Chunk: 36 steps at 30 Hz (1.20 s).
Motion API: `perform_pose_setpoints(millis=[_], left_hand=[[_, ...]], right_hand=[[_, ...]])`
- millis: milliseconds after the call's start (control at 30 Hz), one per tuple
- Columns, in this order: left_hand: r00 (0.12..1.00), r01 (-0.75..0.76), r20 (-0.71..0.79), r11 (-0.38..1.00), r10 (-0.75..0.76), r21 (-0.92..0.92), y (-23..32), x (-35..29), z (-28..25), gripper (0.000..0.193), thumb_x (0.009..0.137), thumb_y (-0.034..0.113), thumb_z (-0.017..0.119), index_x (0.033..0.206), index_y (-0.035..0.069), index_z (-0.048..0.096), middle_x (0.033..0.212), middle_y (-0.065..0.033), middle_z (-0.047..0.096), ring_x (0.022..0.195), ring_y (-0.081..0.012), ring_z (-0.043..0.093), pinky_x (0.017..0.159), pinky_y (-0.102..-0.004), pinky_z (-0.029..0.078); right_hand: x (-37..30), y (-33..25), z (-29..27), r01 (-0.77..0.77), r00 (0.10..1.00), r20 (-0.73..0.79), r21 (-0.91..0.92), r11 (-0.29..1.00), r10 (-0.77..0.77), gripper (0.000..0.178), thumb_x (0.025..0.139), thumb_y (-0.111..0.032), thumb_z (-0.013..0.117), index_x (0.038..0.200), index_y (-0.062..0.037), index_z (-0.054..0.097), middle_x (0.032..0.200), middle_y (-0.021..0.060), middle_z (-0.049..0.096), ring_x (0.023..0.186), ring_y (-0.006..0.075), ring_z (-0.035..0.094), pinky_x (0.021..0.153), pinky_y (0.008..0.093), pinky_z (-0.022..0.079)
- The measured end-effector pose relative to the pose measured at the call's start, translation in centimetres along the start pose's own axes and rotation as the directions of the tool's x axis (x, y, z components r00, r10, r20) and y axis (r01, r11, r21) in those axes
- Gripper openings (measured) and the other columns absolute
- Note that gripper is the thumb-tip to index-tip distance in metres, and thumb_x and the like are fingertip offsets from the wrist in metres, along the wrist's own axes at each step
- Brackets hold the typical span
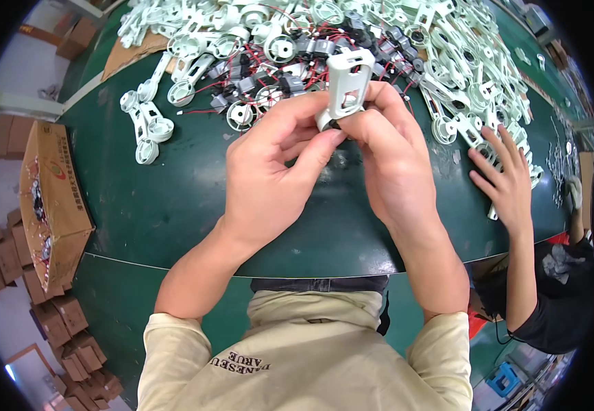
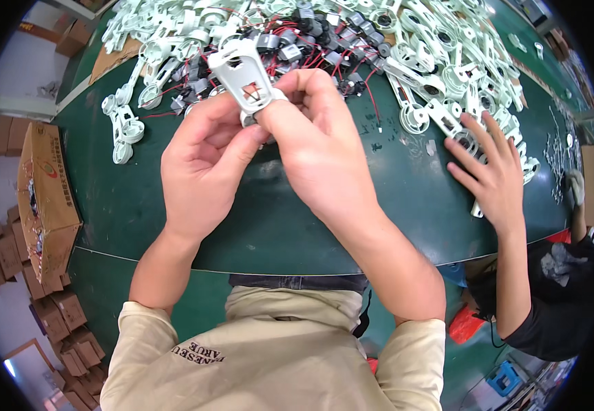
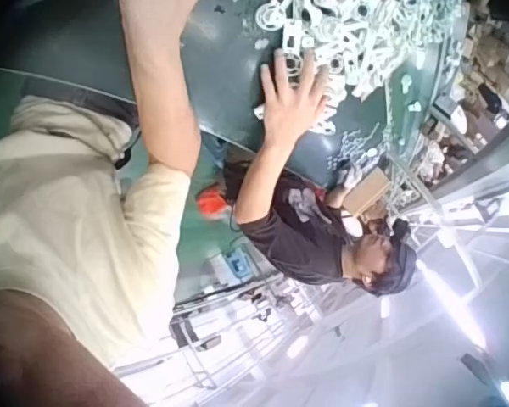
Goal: The person assembles small electronic components by hand, inserting small motors and wiring assemblies into white plastic housings at a production workbench.
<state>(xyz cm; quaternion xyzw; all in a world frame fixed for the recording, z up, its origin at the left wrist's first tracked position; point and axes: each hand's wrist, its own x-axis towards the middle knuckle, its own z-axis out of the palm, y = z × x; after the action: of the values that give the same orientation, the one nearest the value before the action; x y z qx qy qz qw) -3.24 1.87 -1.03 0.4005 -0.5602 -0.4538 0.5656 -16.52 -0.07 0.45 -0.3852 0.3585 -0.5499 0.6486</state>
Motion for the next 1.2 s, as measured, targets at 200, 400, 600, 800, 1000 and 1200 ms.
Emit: perform_pose_setpoints(millis=[200, 400, 600, 800, 1000, 1200], left_hand=[[0.987, 0.154, -0.026, 0.977, -0.16, -0.145, 0.8, 0.7, -0.8, 0.035, 0.087, -0.002, 0.061, 0.121, -0.005, 0.051, 0.109, -0.009, 0.06, 0.096, -0.0141, 0.061, 0.083, -0.0264, 0.052], [0.98, 0.199, 0.055, 0.943, -0.191, -0.268, 1.6, 0.8, -1.6, 0.035, 0.087, -0.002, 0.061, 0.121, -0.006, 0.05, 0.109, -0.0085, 0.06, 0.094, -0.013, 0.061, 0.084, -0.0266, 0.051], [0.997, 0.072, 0.047, 0.99, -0.067, -0.121, 0.9, 0.4, -1.5, 0.034, 0.082, 0.01, 0.073, 0.108, 0.0, 0.053, 0.098, -0.0048, 0.059, 0.087, -0.0092, 0.059, 0.073, -0.0233, 0.05], [0.999, -0.031, 0.032, 0.998, 0.032, -0.051, 0.5, 0.4, -1.7, 0.028, 0.08, 0.013, 0.076, 0.095, 0.002, 0.055, 0.084, 0.0012, 0.051, 0.066, -0.0041, 0.046, 0.058, -0.0201, 0.041], [1.0, 0.008, 0.017, 1.0, -0.007, -0.004, 0.2, 0.3, -1.3, 0.024, 0.081, 0.01, 0.073, 0.095, 0.003, 0.054, 0.083, 0.0014, 0.051, 0.063, -0.003, 0.044, 0.056, -0.0186, 0.039], [0.999, 0.05, -0.001, 0.997, -0.05, 0.063, 0.9, 0.6, -1.5, 0.049, 0.08, 0.001, 0.07, 0.125, 0.002, 0.049, 0.107, -0.0075, 0.052, 0.078, -0.0083, 0.056, 0.07, -0.023, 0.048]], right_hand=[[0.2, -1.4, -0.6, -0.045, 0.986, 0.157, -0.037, 0.998, 0.051, 0.03, 0.089, -0.007, 0.06, 0.114, 0.0043, 0.048, 0.098, 0.0076, 0.059, 0.087, 0.0123, 0.059, 0.08, 0.0257, 0.05], [0.0, -1.6, -0.2, -0.017, 0.983, 0.183, -0.051, 0.999, 0.026, 0.028, 0.091, -0.002, 0.058, 0.116, 0.0033, 0.047, 0.1, 0.0078, 0.059, 0.089, 0.0123, 0.059, 0.08, 0.0247, 0.049], [-0.6, -0.3, 0.3, 0.096, 0.981, 0.184, -0.157, 0.983, -0.066, 0.026, 0.092, 0.0, 0.055, 0.116, 0.0019, 0.045, 0.105, 0.0077, 0.055, 0.092, 0.0105, 0.057, 0.08, 0.024, 0.049], [-0.9, -0.1, 0.4, 0.146, 0.971, 0.219, -0.216, 0.965, -0.098, 0.02, 0.092, 0.002, 0.053, 0.11, 0.0013, 0.045, 0.099, 0.0062, 0.055, 0.086, 0.0081, 0.056, 0.072, 0.022, 0.048], [-0.6, -0.2, 0.2, 0.131, 0.976, 0.205, -0.259, 0.957, -0.079, 0.019, 0.091, 0.003, 0.054, 0.108, 0.0011, 0.044, 0.093, 0.0048, 0.055, 0.082, 0.0073, 0.055, 0.072, 0.0216, 0.048], [2.0, -3.8, -4.4, 0.177, 0.976, 0.003, -0.586, 0.791, -0.216, 0.028, 0.088, -0.014, 0.066, 0.109, 0.0013, 0.055, 0.086, 0.0018, 0.059, 0.075, 0.007, 0.055, 0.066, 0.0195, 0.044]])
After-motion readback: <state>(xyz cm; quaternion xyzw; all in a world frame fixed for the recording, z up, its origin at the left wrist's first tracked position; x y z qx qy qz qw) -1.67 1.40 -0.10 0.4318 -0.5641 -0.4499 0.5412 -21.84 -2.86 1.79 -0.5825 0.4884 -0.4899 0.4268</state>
